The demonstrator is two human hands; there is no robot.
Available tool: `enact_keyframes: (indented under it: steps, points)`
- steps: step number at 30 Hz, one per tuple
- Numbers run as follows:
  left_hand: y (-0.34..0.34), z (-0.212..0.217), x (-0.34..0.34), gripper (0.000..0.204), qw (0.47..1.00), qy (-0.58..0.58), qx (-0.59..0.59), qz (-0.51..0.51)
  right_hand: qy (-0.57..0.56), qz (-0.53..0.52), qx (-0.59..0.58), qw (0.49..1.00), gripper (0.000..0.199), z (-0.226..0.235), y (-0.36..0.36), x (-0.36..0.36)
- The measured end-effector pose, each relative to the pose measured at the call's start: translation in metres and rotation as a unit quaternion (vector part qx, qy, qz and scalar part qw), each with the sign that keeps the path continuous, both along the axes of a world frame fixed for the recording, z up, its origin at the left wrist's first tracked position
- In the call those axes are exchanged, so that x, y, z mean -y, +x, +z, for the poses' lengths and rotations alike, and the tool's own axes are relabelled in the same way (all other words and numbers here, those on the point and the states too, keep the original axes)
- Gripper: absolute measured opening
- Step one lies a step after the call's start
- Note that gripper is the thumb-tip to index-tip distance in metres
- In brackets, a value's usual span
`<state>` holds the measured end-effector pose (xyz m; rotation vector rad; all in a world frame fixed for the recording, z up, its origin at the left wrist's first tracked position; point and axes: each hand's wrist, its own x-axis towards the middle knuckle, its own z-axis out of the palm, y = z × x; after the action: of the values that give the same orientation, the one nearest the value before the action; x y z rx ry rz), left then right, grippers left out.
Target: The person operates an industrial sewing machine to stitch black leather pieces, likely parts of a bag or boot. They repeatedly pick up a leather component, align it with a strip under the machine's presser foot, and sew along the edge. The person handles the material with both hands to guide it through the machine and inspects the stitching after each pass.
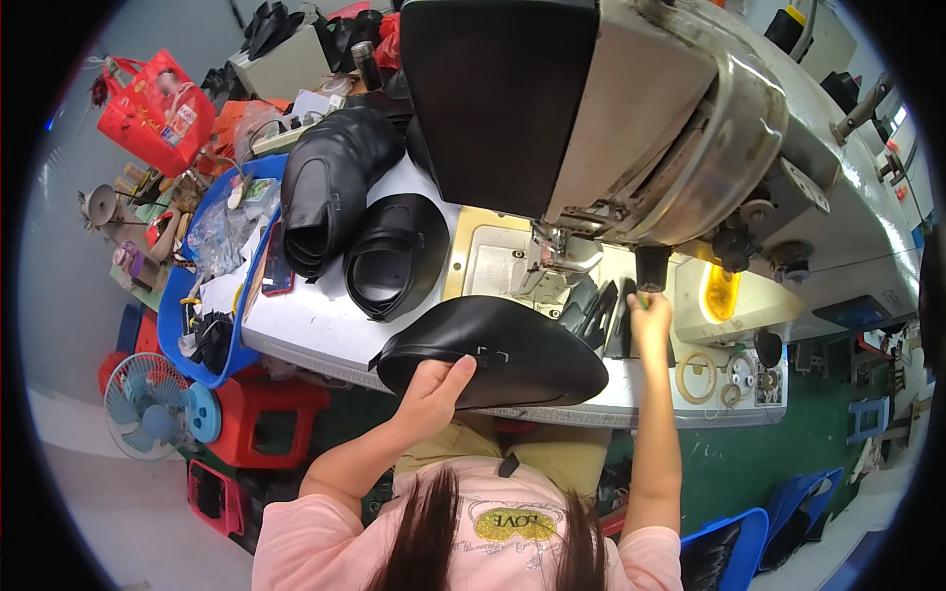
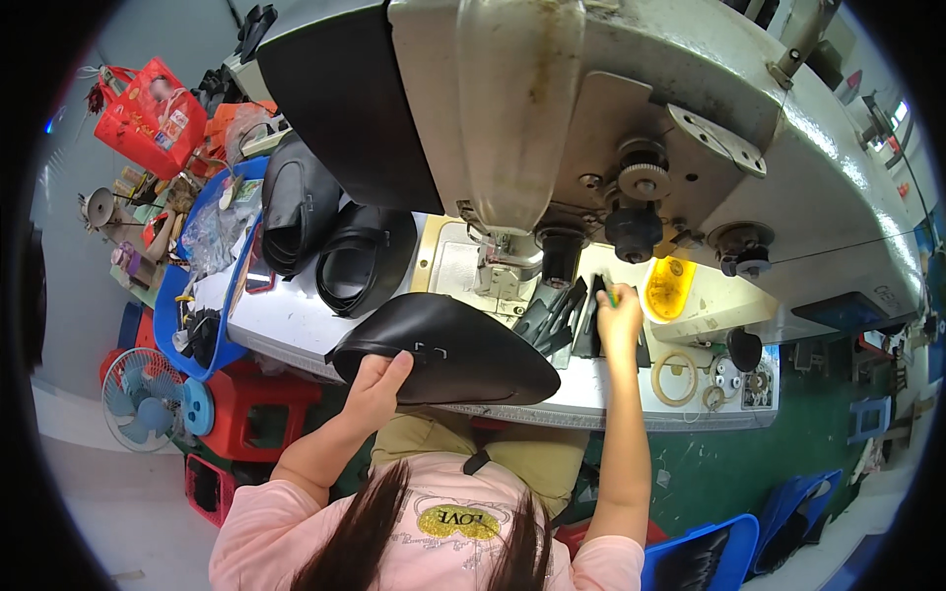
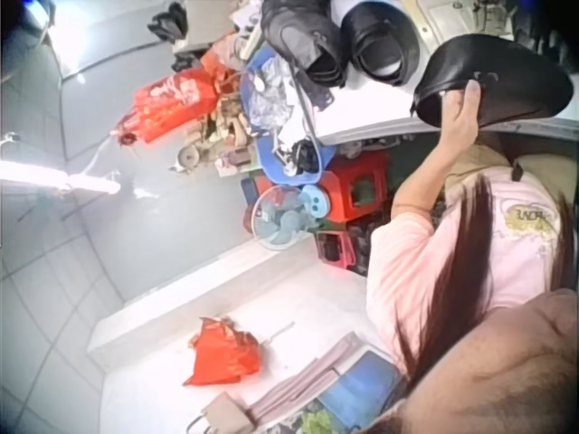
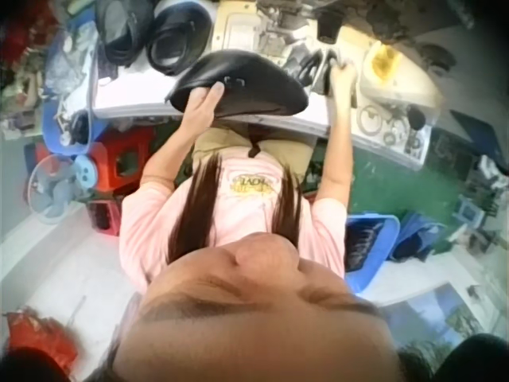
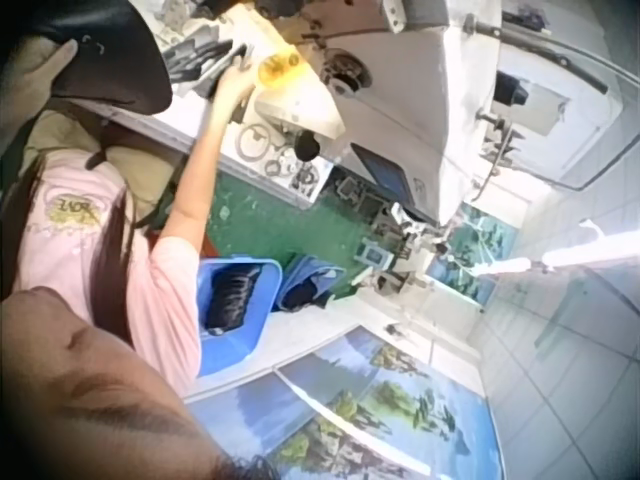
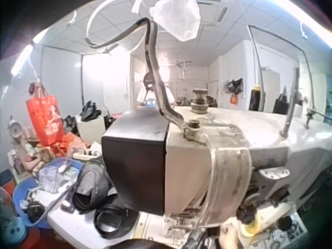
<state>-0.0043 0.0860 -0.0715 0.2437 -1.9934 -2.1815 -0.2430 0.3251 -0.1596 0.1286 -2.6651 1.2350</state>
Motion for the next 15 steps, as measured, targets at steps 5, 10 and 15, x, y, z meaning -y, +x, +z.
enact_keyframes:
  steps: [5, 10, 15]
  points:
    - [-0.013, 0.011, -0.01, 0.04, 0.998, -0.057, 0.005, 0.033, -0.207, 0.003, -0.106, 0.973, 0.013, 0.105, 0.068, 0.008]
    - [-0.022, 0.022, -0.022, 0.038, 0.999, -0.039, 0.022, 0.0, -0.25, 0.232, 0.02, 0.94, 0.007, 0.138, 0.149, 0.029]
    - [-0.026, 0.012, -0.031, 0.032, 0.999, -0.034, -0.012, -0.007, -0.219, 0.285, 0.083, 0.929, 0.01, 0.125, 0.161, 0.063]
